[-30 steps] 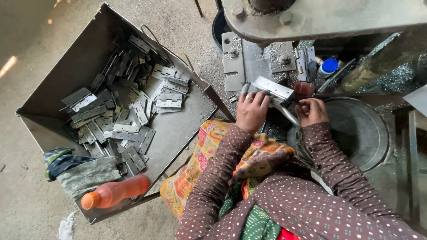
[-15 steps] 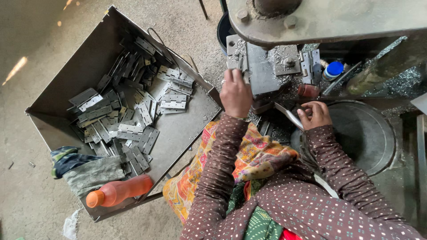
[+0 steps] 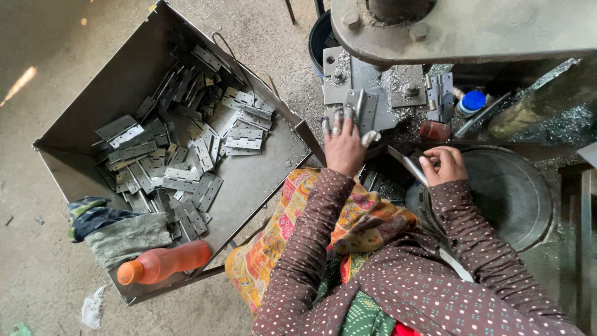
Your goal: The person sits on the floor and repeatedly places small metal plates into a punch press, activates the press with a lever, and removes the finished pieces into a metal bin. The cycle of loading, pressing, and unloading continues throughout the clip.
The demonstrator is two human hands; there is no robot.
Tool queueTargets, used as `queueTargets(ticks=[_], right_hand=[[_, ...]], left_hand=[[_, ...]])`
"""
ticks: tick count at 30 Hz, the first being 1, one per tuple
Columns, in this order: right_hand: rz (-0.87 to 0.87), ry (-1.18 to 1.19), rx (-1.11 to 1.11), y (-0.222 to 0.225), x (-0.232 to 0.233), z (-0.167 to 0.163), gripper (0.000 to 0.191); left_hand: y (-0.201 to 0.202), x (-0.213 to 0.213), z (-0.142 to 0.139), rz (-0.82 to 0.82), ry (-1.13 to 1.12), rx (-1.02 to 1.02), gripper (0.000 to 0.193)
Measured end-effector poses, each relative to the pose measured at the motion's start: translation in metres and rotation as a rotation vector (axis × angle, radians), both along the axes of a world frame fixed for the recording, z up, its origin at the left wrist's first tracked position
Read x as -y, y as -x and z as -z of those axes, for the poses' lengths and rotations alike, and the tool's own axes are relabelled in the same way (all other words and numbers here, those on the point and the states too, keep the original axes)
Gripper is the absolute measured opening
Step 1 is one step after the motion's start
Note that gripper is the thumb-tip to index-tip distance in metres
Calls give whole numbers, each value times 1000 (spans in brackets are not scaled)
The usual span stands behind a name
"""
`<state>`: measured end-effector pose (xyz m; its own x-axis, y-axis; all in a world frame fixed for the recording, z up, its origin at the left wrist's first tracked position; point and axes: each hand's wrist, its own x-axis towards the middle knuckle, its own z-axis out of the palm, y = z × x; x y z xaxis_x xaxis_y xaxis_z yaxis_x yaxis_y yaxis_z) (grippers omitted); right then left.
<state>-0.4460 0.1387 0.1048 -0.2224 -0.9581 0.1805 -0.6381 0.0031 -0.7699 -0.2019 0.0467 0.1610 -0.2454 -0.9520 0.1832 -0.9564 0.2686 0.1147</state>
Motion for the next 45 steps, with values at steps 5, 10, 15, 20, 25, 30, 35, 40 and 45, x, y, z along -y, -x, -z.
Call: queueTargets(ticks=[5, 10, 15, 20, 25, 30, 35, 40, 45], right_hand=[[9, -6, 15, -4, 0, -3, 16], [-21, 17, -68, -2, -3, 5, 20], [-162, 32, -495, 1, -8, 57, 52], [-147, -573, -621, -5, -21, 118, 53], [-183, -683, -457, -4, -14, 119, 68], [-224, -832, -407, 7, 16, 83, 62], [-185, -763, -366, 3, 2, 79, 51], [-175, -637, -376, -7, -8, 112, 49], [-194, -789, -305, 1, 0, 113, 68]], left_hand=[[20, 3, 1, 61, -25, -37, 53], [30, 32, 9, 26, 3, -3, 57], [30, 35, 11, 13, 34, 43, 53], [28, 33, 2, 17, -11, -33, 51], [22, 17, 4, 44, 73, -48, 41], [29, 43, 19, 41, 116, 48, 38], [39, 64, 26, 10, -18, 36, 37], [32, 52, 20, 30, 21, 86, 36], [26, 41, 19, 54, -19, 6, 37]])
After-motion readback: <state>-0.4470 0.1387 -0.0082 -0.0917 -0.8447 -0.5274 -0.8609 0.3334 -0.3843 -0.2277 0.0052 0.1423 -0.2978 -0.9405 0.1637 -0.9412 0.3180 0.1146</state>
